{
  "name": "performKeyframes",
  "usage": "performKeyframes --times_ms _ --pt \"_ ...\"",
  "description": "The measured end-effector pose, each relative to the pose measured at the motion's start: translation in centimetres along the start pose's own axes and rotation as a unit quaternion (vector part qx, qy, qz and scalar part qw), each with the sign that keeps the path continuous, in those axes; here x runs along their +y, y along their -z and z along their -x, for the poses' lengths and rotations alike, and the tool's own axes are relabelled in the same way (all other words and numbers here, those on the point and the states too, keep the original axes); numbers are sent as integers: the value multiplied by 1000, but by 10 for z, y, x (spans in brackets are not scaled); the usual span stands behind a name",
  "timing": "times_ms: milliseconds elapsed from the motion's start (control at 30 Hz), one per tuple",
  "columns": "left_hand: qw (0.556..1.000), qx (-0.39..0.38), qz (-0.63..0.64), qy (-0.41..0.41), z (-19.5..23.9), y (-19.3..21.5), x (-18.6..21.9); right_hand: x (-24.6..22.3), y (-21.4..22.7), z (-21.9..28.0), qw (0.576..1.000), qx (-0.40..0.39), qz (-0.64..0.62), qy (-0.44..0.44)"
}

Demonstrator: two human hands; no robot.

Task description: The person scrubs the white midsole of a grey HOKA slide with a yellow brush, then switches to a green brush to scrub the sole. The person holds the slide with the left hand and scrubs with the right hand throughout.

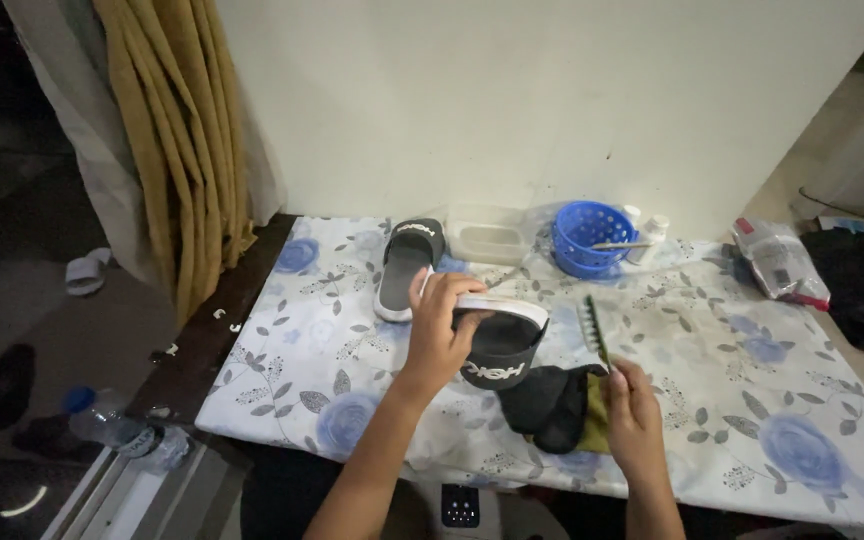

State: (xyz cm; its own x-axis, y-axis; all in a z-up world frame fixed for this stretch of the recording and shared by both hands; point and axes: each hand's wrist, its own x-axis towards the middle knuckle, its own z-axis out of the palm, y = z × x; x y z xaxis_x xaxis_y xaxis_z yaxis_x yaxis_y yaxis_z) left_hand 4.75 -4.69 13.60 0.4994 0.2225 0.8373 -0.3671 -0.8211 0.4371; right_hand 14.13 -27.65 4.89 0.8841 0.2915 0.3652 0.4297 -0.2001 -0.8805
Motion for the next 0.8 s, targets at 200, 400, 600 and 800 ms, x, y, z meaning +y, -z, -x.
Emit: performKeyframes --times_ms 200,400,600,800 --pt "1000 18 1 4 0 -9 10 -110 -17 -3 993 57 63 86" --pt "998 42 -50 -11 14 -8 25 -82 -37 -13 951 138 245 130" --pt "995 45 -83 -38 31 -8 43 -80 -35 -8 958 188 125 176" --pt "994 43 -91 -31 43 -6 45 -58 -31 -18 938 200 186 212"
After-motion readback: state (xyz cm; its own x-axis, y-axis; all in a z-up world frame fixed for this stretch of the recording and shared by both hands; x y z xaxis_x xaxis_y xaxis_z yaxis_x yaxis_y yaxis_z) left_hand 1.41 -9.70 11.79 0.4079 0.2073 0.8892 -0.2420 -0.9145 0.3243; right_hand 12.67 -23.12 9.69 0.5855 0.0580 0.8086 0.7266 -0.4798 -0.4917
